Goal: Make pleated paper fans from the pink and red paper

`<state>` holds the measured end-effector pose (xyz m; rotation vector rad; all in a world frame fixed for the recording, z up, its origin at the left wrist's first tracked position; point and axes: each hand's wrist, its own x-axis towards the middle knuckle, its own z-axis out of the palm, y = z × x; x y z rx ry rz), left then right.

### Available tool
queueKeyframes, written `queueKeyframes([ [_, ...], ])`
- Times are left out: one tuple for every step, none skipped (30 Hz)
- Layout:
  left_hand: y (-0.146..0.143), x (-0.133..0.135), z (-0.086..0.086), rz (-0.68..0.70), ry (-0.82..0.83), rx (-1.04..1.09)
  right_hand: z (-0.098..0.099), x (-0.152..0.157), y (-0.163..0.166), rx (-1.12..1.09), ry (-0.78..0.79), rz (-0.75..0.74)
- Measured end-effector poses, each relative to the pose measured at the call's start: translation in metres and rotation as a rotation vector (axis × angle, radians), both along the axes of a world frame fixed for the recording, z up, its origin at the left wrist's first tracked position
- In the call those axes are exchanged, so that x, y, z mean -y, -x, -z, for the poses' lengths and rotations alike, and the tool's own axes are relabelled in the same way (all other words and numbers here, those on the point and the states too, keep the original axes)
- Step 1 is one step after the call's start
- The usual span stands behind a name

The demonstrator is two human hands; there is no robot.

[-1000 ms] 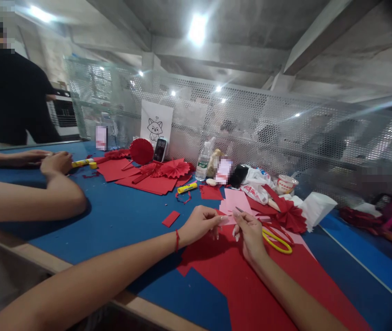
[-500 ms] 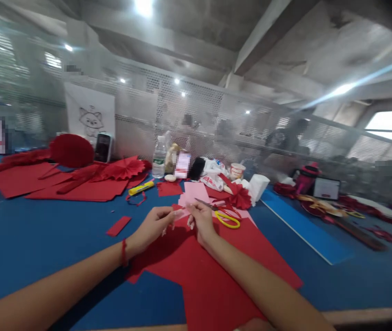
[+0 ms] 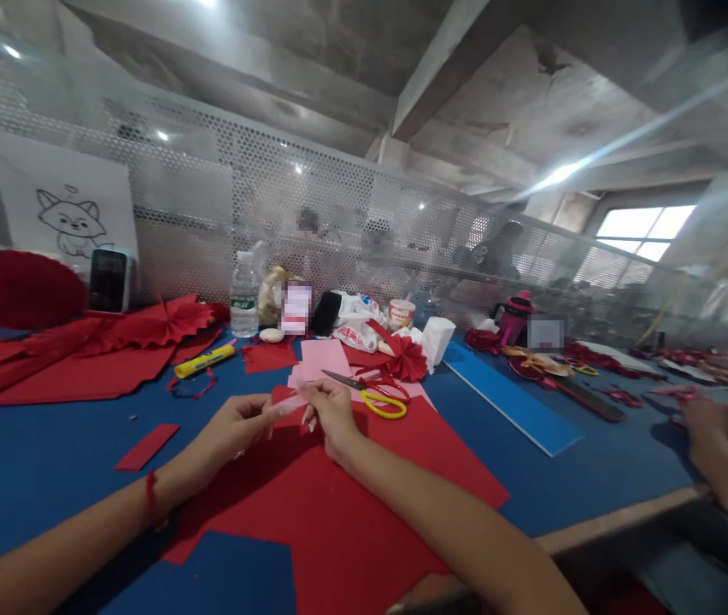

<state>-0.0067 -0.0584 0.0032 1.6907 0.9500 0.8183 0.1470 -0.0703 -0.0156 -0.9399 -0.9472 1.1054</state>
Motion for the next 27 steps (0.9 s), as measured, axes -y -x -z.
queueKeyframes([
  [0.001,0.0,0.0,0.013,0.001,-0.014,0.0,0.0,0.0,0.007,0.005,0.002],
  [0.001,0.0,0.001,0.031,0.002,-0.026,0.0,0.0,0.0,0.016,0.011,0.008],
  [0.001,0.0,0.001,0.051,0.004,-0.033,0.0,0.0,0.0,0.025,0.014,0.014],
  [0.002,0.0,0.002,0.068,0.01,-0.032,0.0,0.001,0.001,0.03,0.014,0.023],
  [0.002,0.0,0.002,0.079,0.022,-0.025,0.0,0.001,0.001,0.032,0.013,0.028],
  [0.003,0.0,0.003,0.087,0.041,-0.017,-0.001,0.001,0.001,0.033,0.011,0.03],
  [0.004,0.0,0.003,0.101,0.076,-0.016,-0.001,0.002,0.001,0.038,0.007,0.026],
  [0.004,0.0,0.003,0.125,0.124,-0.025,-0.001,0.002,0.002,0.051,0.004,0.011],
  [0.005,0.0,0.002,0.159,0.178,-0.039,-0.001,0.003,0.002,0.072,-0.001,-0.01],
  [0.007,0.0,0.002,0.198,0.226,-0.054,0.0,0.004,0.003,0.098,-0.007,-0.033],
  [0.008,0.0,0.001,0.237,0.266,-0.067,0.0,0.005,0.003,0.125,-0.013,-0.055],
  [0.009,0.0,0.001,0.268,0.291,-0.071,0.001,0.006,0.004,0.146,-0.019,-0.071],
  [0.01,0.001,0.0,0.28,0.303,-0.063,0.002,0.007,0.004,0.155,-0.021,-0.077],
  [0.01,0.001,0.0,0.284,0.314,-0.055,0.003,0.007,0.004,0.156,-0.02,-0.079],
  [0.011,0.001,-0.001,0.279,0.325,-0.044,0.003,0.008,0.005,0.151,-0.016,-0.08],
  [0.011,0.0,-0.001,0.272,0.337,-0.034,0.004,0.008,0.005,0.147,-0.012,-0.085],
  [0.011,0.0,-0.001,0.266,0.351,-0.022,0.004,0.008,0.005,0.143,-0.007,-0.092],
  [0.011,-0.001,-0.001,0.26,0.363,-0.007,0.004,0.009,0.005,0.141,-0.004,-0.097],
  [0.011,-0.001,-0.001,0.259,0.376,0.008,0.004,0.009,0.005,0.141,-0.001,-0.101],
  [0.011,-0.001,-0.001,0.26,0.388,0.024,0.004,0.01,0.005,0.139,0.001,-0.102],
  [0.011,-0.001,-0.001,0.267,0.4,0.037,0.003,0.01,0.005,0.136,0.001,-0.1],
  [0.011,0.0,-0.001,0.279,0.41,0.048,0.003,0.01,0.005,0.134,0.001,-0.097],
  [0.012,0.0,-0.001,0.293,0.417,0.053,0.003,0.011,0.004,0.132,0.0,-0.094],
  [0.012,0.001,-0.001,0.305,0.42,0.052,0.002,0.011,0.004,0.131,-0.002,-0.093],
  [0.012,0.001,-0.001,0.318,0.416,0.047,0.003,0.011,0.004,0.131,-0.005,-0.094],
  [0.013,0.002,-0.001,0.334,0.404,0.04,0.003,0.011,0.004,0.133,-0.009,-0.097],
  [0.013,0.003,0.0,0.346,0.387,0.033,0.003,0.011,0.004,0.138,-0.014,-0.106],
])
